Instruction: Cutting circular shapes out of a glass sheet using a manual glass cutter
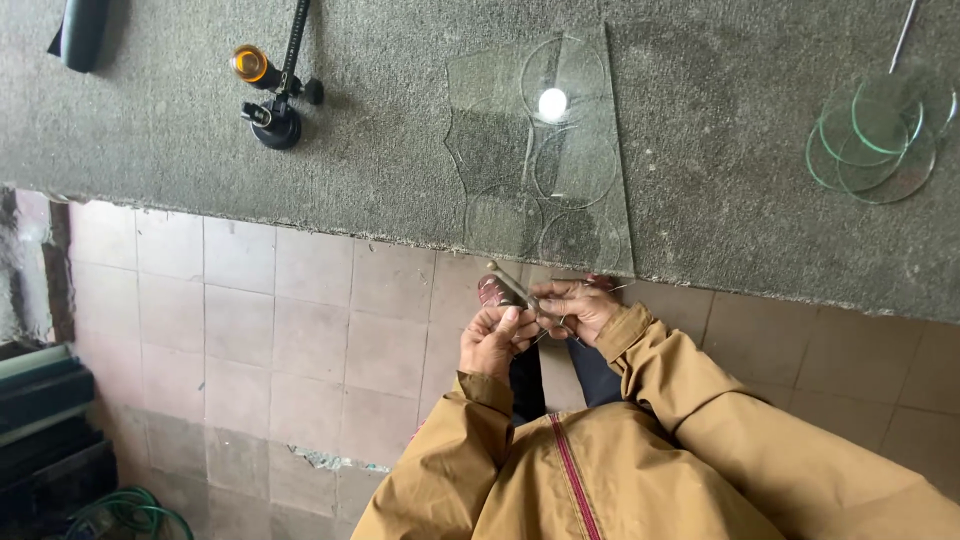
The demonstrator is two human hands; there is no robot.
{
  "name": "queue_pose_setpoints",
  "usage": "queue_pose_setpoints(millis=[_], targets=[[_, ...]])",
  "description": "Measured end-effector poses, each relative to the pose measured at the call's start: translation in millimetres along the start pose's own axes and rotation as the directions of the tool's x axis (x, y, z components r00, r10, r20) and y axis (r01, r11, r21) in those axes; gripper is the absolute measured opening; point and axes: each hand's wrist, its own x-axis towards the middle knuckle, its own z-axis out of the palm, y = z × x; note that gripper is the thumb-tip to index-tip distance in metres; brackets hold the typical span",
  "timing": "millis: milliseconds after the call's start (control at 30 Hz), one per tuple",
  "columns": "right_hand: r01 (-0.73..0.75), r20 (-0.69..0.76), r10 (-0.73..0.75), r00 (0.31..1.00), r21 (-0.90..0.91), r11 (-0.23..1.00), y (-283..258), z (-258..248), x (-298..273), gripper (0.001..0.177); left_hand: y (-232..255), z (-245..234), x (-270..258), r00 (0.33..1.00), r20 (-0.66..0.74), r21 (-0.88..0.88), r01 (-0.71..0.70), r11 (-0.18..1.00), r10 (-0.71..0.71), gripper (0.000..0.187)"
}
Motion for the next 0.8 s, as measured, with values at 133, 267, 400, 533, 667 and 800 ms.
queue_pose_setpoints(millis=[133,267,400,533,667,800], targets=[[0.022,0.006,-0.022,1.000,0.016,1.000,-2,0,0,0.032,4,2,-4,1.000,0.017,0.011,-0.009,1.000,0.008,0.017],[0.039,-0.010,-0.039,0.999,-0.021,0.999,-11,9,-4,0.028,8,6,-8,1.000,0.020,0.039,-0.022,0.999,0.022,0.018],[0.023,0.007,-0.023,1.000,0.011,1.000,-10,11,-4,0.029,12,8,-9,1.000,0.017,0.031,-0.025,0.999,0.024,0.018],[0.010,-0.012,-0.010,1.000,-0.042,0.999,-11,10,-3,0.029,4,4,-2,0.999,0.014,0.013,-0.033,0.999,0.033,0.020],[0.006,0.009,-0.006,1.000,-0.002,1.000,-10,18,-12,0.025,5,2,-7,1.000,0.010,0.031,-0.015,0.999,0.014,0.021],[0.028,-0.040,-0.029,0.999,-0.022,0.999,-9,13,-16,0.025,-10,-12,-6,1.000,-0.012,0.045,0.006,0.999,-0.006,0.021]])
